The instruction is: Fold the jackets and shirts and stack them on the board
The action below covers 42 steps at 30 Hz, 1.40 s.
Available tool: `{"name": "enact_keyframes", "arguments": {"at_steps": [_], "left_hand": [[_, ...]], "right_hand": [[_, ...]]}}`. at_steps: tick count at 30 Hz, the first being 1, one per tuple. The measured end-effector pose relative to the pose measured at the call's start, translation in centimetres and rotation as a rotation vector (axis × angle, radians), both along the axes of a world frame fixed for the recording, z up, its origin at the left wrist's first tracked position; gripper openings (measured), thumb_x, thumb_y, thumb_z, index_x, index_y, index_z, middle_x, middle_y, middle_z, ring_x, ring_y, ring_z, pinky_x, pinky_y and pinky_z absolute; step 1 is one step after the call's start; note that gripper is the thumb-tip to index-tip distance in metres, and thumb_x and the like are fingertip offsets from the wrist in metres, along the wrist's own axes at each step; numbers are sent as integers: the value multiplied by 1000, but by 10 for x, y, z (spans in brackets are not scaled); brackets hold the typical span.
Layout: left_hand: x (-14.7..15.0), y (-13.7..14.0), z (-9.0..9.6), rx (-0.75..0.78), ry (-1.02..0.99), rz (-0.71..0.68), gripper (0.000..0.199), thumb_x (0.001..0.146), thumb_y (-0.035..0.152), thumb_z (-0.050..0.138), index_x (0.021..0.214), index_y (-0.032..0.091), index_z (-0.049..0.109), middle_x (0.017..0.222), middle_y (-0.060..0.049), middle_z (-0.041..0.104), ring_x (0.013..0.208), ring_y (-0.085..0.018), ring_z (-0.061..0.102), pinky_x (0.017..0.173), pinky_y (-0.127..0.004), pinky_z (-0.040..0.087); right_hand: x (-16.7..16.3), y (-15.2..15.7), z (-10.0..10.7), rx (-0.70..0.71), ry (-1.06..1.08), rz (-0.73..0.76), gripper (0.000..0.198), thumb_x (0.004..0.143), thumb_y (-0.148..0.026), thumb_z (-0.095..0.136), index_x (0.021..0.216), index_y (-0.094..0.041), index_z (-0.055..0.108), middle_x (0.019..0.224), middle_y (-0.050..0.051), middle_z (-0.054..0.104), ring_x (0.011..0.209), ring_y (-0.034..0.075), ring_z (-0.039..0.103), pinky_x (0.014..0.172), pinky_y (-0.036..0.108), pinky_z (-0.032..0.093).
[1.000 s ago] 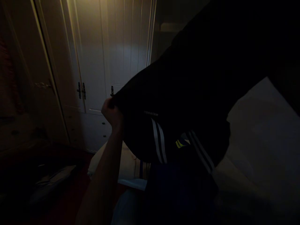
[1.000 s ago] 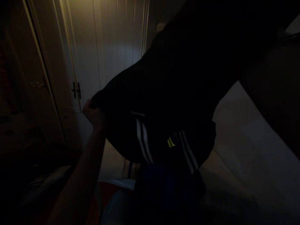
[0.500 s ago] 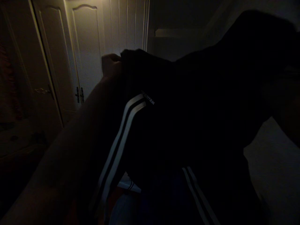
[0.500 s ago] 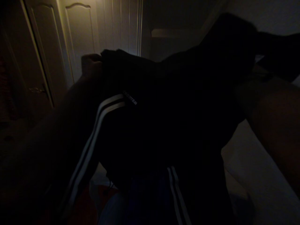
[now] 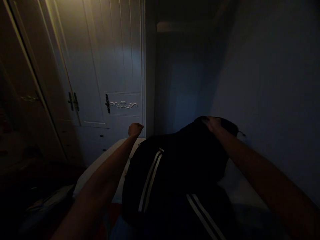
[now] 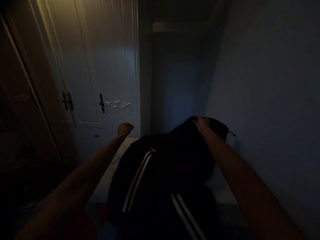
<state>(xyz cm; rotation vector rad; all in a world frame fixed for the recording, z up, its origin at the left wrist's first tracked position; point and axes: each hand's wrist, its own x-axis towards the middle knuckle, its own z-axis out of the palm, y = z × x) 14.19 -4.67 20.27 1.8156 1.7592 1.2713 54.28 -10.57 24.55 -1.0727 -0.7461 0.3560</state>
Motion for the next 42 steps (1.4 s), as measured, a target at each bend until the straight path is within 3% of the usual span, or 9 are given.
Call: {"name": "enact_keyframes", "arguments": {"at_steps": [4, 11, 16, 18, 23, 29, 34, 38, 42], "left_hand": [[15, -11, -21, -37, 49, -103, 18, 82, 21, 61, 91, 13, 75, 98, -12, 75, 94, -20, 67, 80, -27, 47], [20, -89, -65, -74, 24, -269, 38, 84, 33, 61, 116, 12, 66, 107, -12, 72, 97, -21, 68, 83, -30, 51], [19, -165, -114, 2, 376, -296, 93, 62, 50, 80, 142, 20, 46, 150, -18, 42, 142, -37, 31, 112, -57, 27], [17, -182, -124, -104, 525, -327, 96, 59, 46, 82, 143, 22, 45, 155, -18, 33, 146, -41, 18, 111, -66, 20], [-3, -190, -115, -163, 564, -341, 13, 80, 25, 61, 77, 18, 73, 120, -17, 67, 123, -31, 55, 100, -44, 44], [-19, -206, -103, -37, 378, -384, 16, 83, 34, 61, 86, 21, 71, 110, -11, 70, 105, -26, 65, 91, -38, 50], [-7, -228, -127, 58, 482, -320, 97, 60, 47, 82, 144, 23, 40, 153, -18, 36, 144, -39, 28, 111, -59, 31], [-5, -227, -146, 88, 558, -206, 99, 66, 19, 73, 152, 24, 23, 158, -18, 26, 147, -38, 18, 113, -60, 28], [-15, -232, -140, 252, 436, -80, 76, 79, 18, 60, 149, 19, 29, 153, -21, 34, 142, -36, 31, 109, -55, 38]], "right_hand": [[-11, 9, -70, -259, -4, 142, 7, 87, -23, 60, 86, -16, 59, 81, 3, 62, 74, 14, 64, 71, 31, 57], [-63, -2, -136, -434, -229, 482, 40, 66, -18, 73, 103, -21, 58, 103, 8, 69, 96, 21, 68, 95, 46, 53], [-122, -51, -166, -316, -975, 900, 63, 75, -28, 71, 134, -20, 49, 138, 14, 55, 128, 27, 53, 111, 53, 37], [-139, -68, -169, -208, -1265, 945, 60, 81, -26, 64, 139, -18, 47, 144, 16, 49, 134, 28, 46, 114, 52, 33], [-152, -72, -169, -170, -1413, 905, 49, 86, -22, 59, 134, -16, 53, 136, 16, 56, 128, 27, 52, 111, 49, 39], [-164, -63, -178, -194, -1232, 951, 93, 78, -19, 67, 156, -22, 16, 153, 16, 36, 139, 27, 40, 115, 50, 32], [-203, -54, -169, -40, -1196, 1021, 105, 79, -16, 63, 156, -24, -8, 162, 14, 9, 148, 24, 18, 119, 47, 23], [-238, -43, -151, -23, -1464, 856, 75, 82, -9, 55, 152, -22, 32, 159, 13, 24, 144, 28, 30, 113, 45, 33], [-262, -25, -134, -154, -1615, 637, 37, 83, -6, 46, 106, -18, 73, 118, 14, 67, 113, 30, 61, 98, 45, 44]]}}
